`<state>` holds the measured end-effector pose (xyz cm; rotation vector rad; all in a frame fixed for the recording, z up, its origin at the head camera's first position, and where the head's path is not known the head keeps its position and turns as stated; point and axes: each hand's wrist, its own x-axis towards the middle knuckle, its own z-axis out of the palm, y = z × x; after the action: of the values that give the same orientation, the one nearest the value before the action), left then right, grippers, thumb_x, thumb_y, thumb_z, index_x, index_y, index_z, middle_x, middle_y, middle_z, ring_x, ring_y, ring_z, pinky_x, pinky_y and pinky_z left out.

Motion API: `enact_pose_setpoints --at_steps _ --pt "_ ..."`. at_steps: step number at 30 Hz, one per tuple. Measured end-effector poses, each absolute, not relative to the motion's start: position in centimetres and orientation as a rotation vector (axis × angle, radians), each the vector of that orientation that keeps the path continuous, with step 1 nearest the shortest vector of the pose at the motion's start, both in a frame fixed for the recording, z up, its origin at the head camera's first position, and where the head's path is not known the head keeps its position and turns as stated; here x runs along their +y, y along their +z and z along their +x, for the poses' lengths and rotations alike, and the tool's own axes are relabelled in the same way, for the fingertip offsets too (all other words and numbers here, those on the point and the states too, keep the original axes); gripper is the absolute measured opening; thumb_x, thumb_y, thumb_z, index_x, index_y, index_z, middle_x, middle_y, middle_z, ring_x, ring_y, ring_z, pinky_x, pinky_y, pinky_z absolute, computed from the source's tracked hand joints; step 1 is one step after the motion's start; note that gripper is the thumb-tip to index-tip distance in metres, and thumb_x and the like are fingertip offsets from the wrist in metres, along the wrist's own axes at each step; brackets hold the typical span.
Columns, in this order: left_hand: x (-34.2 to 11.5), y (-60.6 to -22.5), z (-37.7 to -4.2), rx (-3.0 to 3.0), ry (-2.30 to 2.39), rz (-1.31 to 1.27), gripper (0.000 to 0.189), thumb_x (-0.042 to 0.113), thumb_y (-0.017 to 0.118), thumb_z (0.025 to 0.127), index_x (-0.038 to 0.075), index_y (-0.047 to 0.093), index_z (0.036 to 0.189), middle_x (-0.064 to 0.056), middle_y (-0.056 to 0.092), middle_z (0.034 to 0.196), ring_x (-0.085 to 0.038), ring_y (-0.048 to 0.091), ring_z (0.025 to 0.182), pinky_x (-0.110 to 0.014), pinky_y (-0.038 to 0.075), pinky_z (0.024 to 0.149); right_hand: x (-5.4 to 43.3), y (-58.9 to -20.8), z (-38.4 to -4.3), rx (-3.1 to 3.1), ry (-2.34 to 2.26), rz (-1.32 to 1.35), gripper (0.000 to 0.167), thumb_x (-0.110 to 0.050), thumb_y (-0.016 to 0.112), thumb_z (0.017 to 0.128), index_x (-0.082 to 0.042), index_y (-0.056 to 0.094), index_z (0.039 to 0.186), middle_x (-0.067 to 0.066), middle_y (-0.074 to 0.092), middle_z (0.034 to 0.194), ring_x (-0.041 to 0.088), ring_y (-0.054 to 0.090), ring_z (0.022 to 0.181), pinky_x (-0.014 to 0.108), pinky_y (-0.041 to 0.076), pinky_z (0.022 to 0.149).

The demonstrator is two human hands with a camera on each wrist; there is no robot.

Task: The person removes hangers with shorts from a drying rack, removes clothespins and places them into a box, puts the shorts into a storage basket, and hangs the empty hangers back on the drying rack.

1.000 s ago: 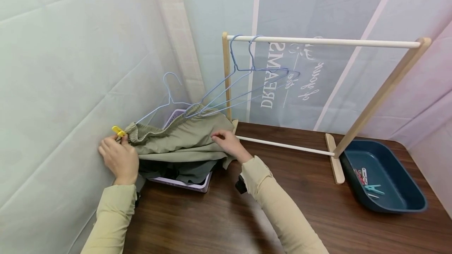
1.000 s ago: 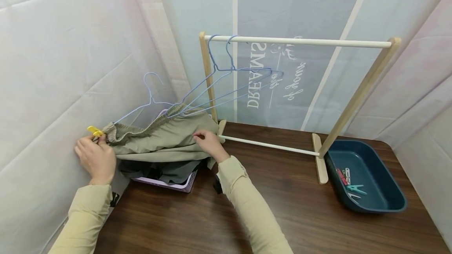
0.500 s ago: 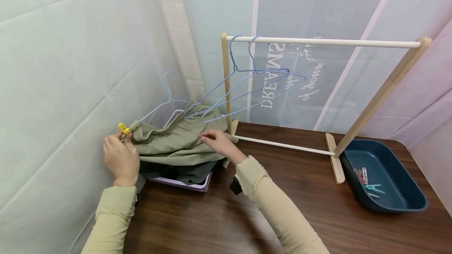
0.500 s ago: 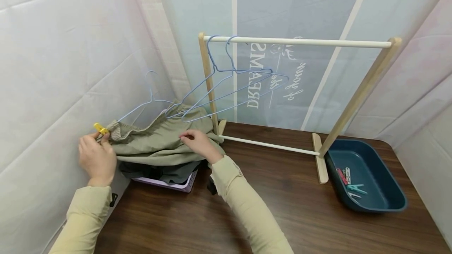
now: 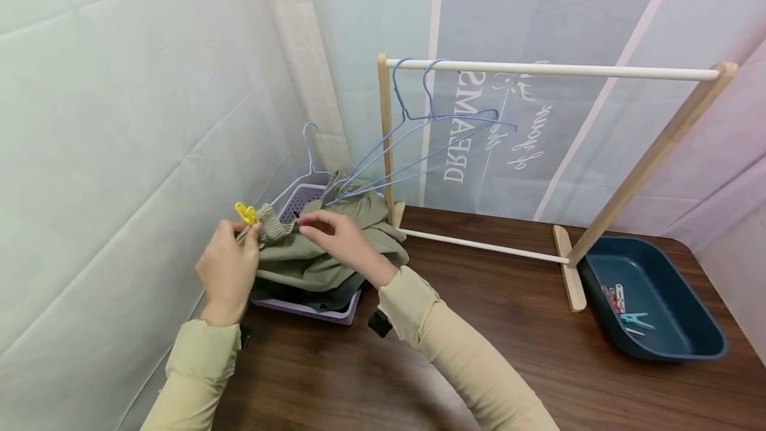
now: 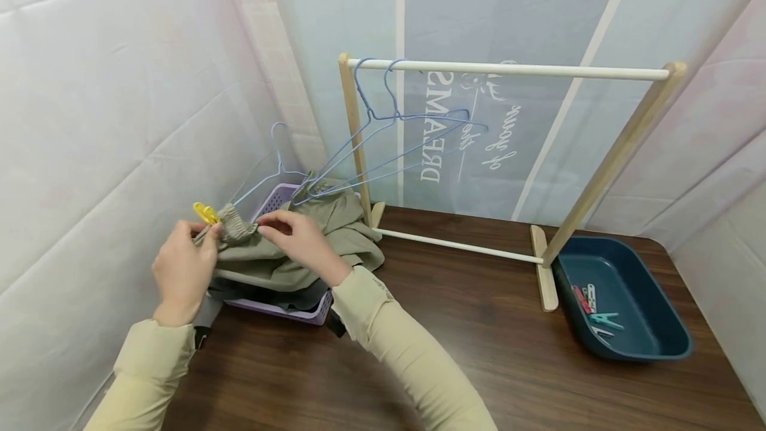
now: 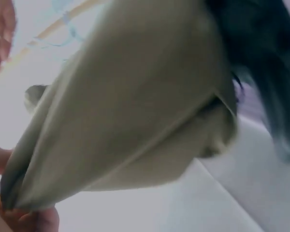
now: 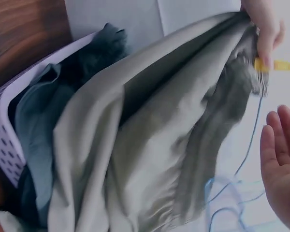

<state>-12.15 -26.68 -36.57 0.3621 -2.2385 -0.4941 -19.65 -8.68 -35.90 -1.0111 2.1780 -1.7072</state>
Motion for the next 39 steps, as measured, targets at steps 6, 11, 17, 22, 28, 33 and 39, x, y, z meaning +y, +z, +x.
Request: enact_pose_setpoints --at_steps 6,11,17,22,28,33,39 --pt "-25.7 -35.1 -11.9 -2.434 -0.655 0.311 0.028 0.031 0.065 0.091 0.004 0.06 0.093 -0.017 0.068 0.081 -0.035 0.062 0.066 -0.045 0.042 0.057 -9.2 -34.7 -19.2 2.289 -1.702 -1.157 0.036 -0.02 0.053 0.098 -0.007 0.055 0.132 0.009 0.057 0.134 0.022 0.053 0.126 0.036 0.046 0.102" --pt "-25.3 -34.7 -12.0 -2.489 -0.629 0.148 0.025 0.029 0.066 0.09 0.005 0.058 0.089 -0.012 0.067 0.073 -0.026 0.059 0.059 -0.035 0.04 0.052 -9.3 -34.0 -19.1 2.271 -1.617 -1.237 0.039 -0.022 0.047 0.101 -0.011 0.048 0.139 0.006 0.049 0.144 0.019 0.042 0.137 0.041 0.04 0.108" --pt "-24.7 -34.8 -12.5 -2.437 -0.522 -0.029 0.02 0.019 0.071 0.086 0.004 0.058 0.085 -0.008 0.059 0.063 -0.018 0.047 0.048 -0.03 0.033 0.046 -9.6 -33.2 -19.0 2.223 -1.545 -1.286 0.042 -0.02 0.041 0.103 -0.012 0.041 0.144 0.005 0.045 0.148 0.019 0.045 0.135 0.033 0.041 0.108" --pt "-24.7 -34.6 -12.9 -2.399 -0.416 -0.178 0.02 0.016 0.075 0.082 0.005 0.058 0.084 -0.008 0.056 0.059 -0.016 0.042 0.043 -0.031 0.033 0.042 -9.5 -32.6 -19.5 2.297 -1.502 -1.352 0.041 -0.015 0.04 0.103 -0.012 0.043 0.143 0.008 0.05 0.142 0.019 0.055 0.11 0.026 0.046 0.091" --pt "-24.8 -33.9 -13.3 -2.405 -0.352 -0.251 0.023 0.019 0.077 0.08 0.006 0.059 0.086 -0.009 0.059 0.063 -0.018 0.046 0.044 -0.031 0.035 0.041 -9.1 -31.9 -19.9 2.399 -1.475 -1.281 0.034 -0.014 0.046 0.1 -0.009 0.054 0.133 0.009 0.058 0.126 0.018 0.059 0.098 0.023 0.048 0.082" --pt "-24.7 -33.9 -13.4 -2.376 -0.374 -0.237 0.025 0.02 0.078 0.077 0.005 0.06 0.085 -0.011 0.062 0.065 -0.02 0.049 0.046 -0.033 0.037 0.042 -9.1 -32.0 -19.6 2.443 -1.579 -1.18 0.026 -0.013 0.049 0.098 -0.009 0.06 0.121 0.007 0.062 0.119 0.018 0.062 0.098 0.022 0.05 0.079" --pt "-24.6 -34.6 -13.2 -2.331 -0.406 -0.215 0.028 0.023 0.079 0.075 0.004 0.059 0.083 -0.009 0.056 0.059 -0.015 0.043 0.044 -0.028 0.03 0.043 -9.4 -33.0 -19.3 2.348 -1.832 -1.063 0.021 -0.013 0.051 0.097 -0.006 0.064 0.112 0.009 0.063 0.124 0.021 0.062 0.097 0.018 0.047 0.069"
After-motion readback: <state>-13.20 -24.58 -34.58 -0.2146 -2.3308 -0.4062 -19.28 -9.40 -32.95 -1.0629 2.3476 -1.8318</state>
